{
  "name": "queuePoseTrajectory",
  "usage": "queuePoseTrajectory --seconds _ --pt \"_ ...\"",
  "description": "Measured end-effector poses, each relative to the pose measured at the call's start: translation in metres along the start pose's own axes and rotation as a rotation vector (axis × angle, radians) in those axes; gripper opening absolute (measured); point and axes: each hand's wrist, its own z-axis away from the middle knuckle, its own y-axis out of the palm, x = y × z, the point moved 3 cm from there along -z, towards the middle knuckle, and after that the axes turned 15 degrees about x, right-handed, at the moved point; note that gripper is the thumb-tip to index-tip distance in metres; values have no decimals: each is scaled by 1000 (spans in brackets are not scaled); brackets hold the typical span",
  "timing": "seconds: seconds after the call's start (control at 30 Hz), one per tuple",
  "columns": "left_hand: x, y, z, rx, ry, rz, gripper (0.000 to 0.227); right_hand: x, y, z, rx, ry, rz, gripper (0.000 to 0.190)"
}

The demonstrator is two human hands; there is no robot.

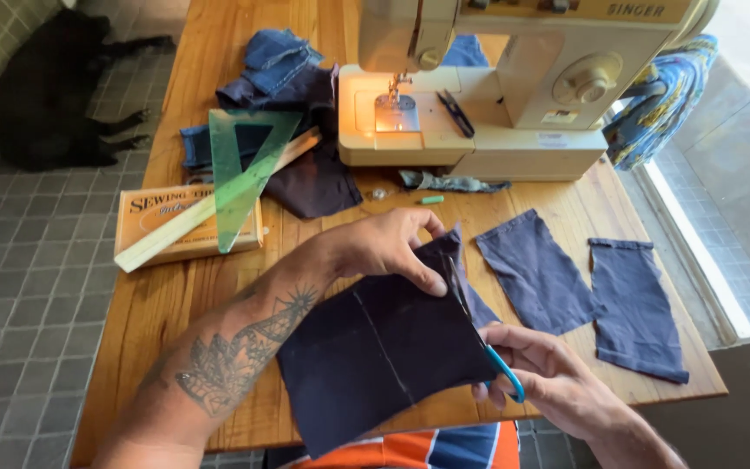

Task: The person uses scissors to cut a piece of dark blue fabric into several rectangular sections on a wooden table. After cutting, the person picks up a piece of denim fabric from a pile and places it on the table.

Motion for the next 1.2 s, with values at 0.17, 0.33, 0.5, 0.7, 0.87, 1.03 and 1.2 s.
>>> queuePoseTrajectory --seconds 0.17,0.33,0.5,0.7,0.87,1.03,1.2 --pt "-13 3 -19 73 -32 -30 72 -11 -9 16 -108 -6 -13 58" --pt "-4 -5 -29 77 27 40 68 -33 -16 34 -175 -16 -107 72" --pt "-2 -11 -23 34 24 12 66 -36 -20 41 -179 40 -88 71" --pt "-8 -6 -17 -8 -15 -48 70 -26 -23 22 -148 -19 -4 69" --pt "-4 -6 -20 -7 -7 -44 70 -17 -20 13 -139 -2 65 69" --pt "-7 -6 -16 -7 -7 -13 68 -21 -18 18 -152 -19 -3 66" --pt "-9 -8 -13 -36 -25 11 70 -17 -14 16 -129 -64 6 64"
